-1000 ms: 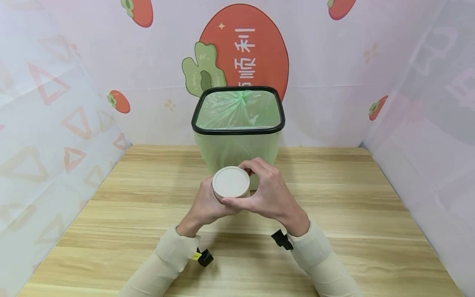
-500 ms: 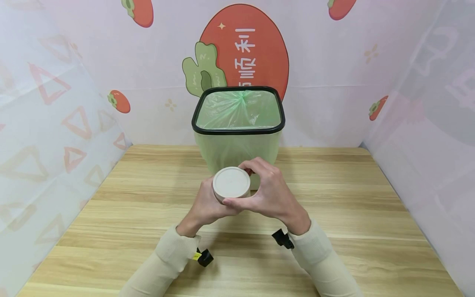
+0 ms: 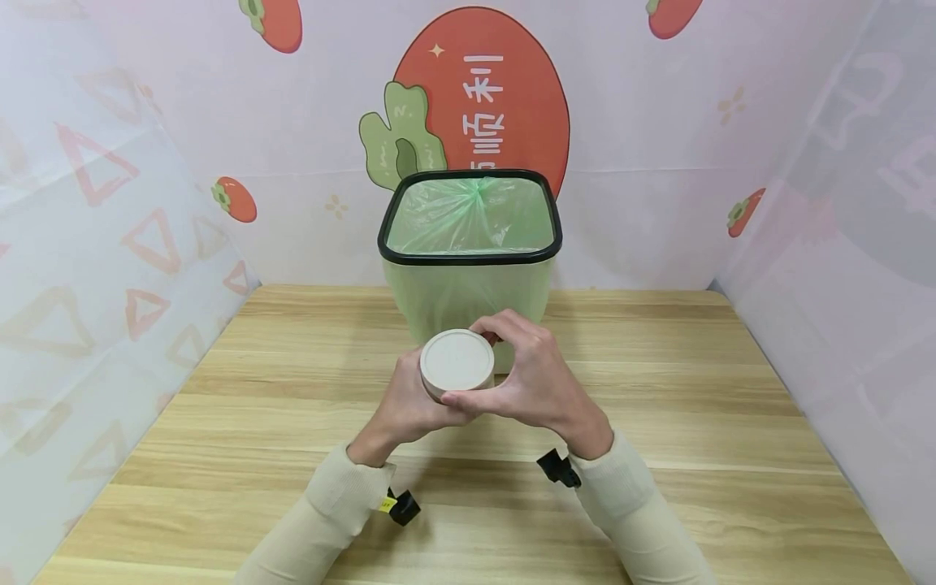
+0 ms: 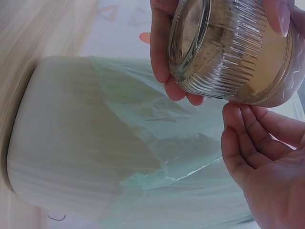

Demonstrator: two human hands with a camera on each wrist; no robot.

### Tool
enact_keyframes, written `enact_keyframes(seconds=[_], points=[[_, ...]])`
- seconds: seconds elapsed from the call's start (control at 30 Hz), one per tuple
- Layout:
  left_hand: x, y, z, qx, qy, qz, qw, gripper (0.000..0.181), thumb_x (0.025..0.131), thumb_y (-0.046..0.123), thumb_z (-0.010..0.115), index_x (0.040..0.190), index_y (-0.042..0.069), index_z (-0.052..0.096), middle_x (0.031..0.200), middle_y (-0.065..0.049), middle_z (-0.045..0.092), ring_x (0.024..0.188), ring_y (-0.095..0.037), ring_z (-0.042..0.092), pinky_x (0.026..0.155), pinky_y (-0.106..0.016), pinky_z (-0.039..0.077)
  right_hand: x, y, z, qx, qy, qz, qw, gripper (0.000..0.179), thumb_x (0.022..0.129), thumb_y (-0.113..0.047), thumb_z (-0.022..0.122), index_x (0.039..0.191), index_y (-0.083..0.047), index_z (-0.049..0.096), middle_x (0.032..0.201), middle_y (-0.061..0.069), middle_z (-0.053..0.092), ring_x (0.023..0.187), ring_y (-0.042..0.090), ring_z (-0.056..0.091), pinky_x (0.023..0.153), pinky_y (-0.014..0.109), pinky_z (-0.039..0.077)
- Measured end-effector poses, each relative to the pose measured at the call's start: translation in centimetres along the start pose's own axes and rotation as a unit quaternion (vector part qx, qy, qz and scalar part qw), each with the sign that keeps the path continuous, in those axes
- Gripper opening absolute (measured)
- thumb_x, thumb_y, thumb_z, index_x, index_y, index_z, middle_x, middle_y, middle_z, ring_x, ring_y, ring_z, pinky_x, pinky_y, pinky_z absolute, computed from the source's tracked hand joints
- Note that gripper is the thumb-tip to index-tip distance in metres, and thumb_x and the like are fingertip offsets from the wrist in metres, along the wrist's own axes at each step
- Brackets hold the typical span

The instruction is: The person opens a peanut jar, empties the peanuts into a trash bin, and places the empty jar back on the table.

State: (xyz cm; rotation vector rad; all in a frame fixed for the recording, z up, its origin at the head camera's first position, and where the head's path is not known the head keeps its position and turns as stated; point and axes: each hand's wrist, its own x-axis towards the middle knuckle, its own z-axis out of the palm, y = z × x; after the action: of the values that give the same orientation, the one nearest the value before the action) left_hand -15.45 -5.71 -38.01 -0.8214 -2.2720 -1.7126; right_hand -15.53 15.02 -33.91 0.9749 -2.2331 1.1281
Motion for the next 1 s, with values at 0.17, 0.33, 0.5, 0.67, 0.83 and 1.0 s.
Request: enact_keyframes(seconds=[0.17,0.33,0.5,0.67,0.83,1.0], points=[[0.0,0.1,0.0,-0.001,-0.004,-0.004,1.0000,0.076,0.063,0.012,0.095,0.133,0.007,0.066,0.121,-0.011,0.077,0.109,-0.022,0.073,0.097,-0.034,0.060,0.0,0.2,0.0,0.004,-0.004,-0.001,1.0000,0.063,0.062,-0.039,0.102,0.113,-0.016,0.073,0.105,-0.009,0.071,0.098,0.007,0.064,0.088,0.025,0.053],[-0.1,0.1,0.0,-0.011,-0.011,-0.006,0.9999,0.076,0.064,0.012,0.096,0.133,0.007,0.066,0.121,-0.011,0.076,0.109,-0.022,0.072,0.097,-0.034,0.059,0.0,0.3,-0.1,0.012,-0.011,-0.002,0.9999,0.063,0.063,-0.040,0.102,0.114,-0.017,0.073,0.106,-0.009,0.071,0.098,0.008,0.064,0.088,0.027,0.054],[-0.1,0.2,0.1,-0.045,-0.031,-0.017,0.9984,0.073,0.064,0.010,0.095,0.132,0.011,0.067,0.119,-0.007,0.076,0.109,-0.018,0.071,0.097,-0.033,0.059,-0.1,0.5,-0.4,0.040,-0.026,-0.003,0.9989,0.063,0.063,-0.034,0.102,0.117,-0.018,0.074,0.108,-0.010,0.073,0.101,0.009,0.065,0.090,0.035,0.056],[-0.1,0.6,0.0,-0.051,-0.039,-0.016,0.9978,0.073,0.064,0.010,0.095,0.131,0.013,0.067,0.118,-0.005,0.076,0.109,-0.017,0.071,0.098,-0.034,0.059,0.0,0.4,-0.8,0.047,-0.037,-0.010,0.9982,0.063,0.065,-0.032,0.101,0.119,-0.018,0.074,0.110,-0.010,0.073,0.103,0.009,0.066,0.091,0.039,0.058],[-0.1,0.8,0.0,-0.061,-0.050,-0.018,0.9967,0.071,0.064,0.009,0.095,0.129,0.013,0.068,0.116,-0.004,0.076,0.108,-0.017,0.071,0.097,-0.033,0.059,0.0,0.5,-1.0,0.050,-0.053,-0.013,0.9973,0.063,0.065,-0.031,0.101,0.121,-0.018,0.073,0.110,-0.010,0.072,0.103,0.009,0.066,0.092,0.038,0.057],[-0.1,0.8,0.1,-0.067,-0.061,-0.015,0.9957,0.068,0.064,0.009,0.094,0.127,0.013,0.068,0.116,-0.005,0.076,0.107,-0.016,0.071,0.097,-0.032,0.059,0.0,0.4,-1.4,0.063,-0.075,-0.008,0.9951,0.065,0.067,-0.028,0.100,0.125,-0.019,0.072,0.115,-0.009,0.071,0.107,0.009,0.065,0.097,0.029,0.054]])
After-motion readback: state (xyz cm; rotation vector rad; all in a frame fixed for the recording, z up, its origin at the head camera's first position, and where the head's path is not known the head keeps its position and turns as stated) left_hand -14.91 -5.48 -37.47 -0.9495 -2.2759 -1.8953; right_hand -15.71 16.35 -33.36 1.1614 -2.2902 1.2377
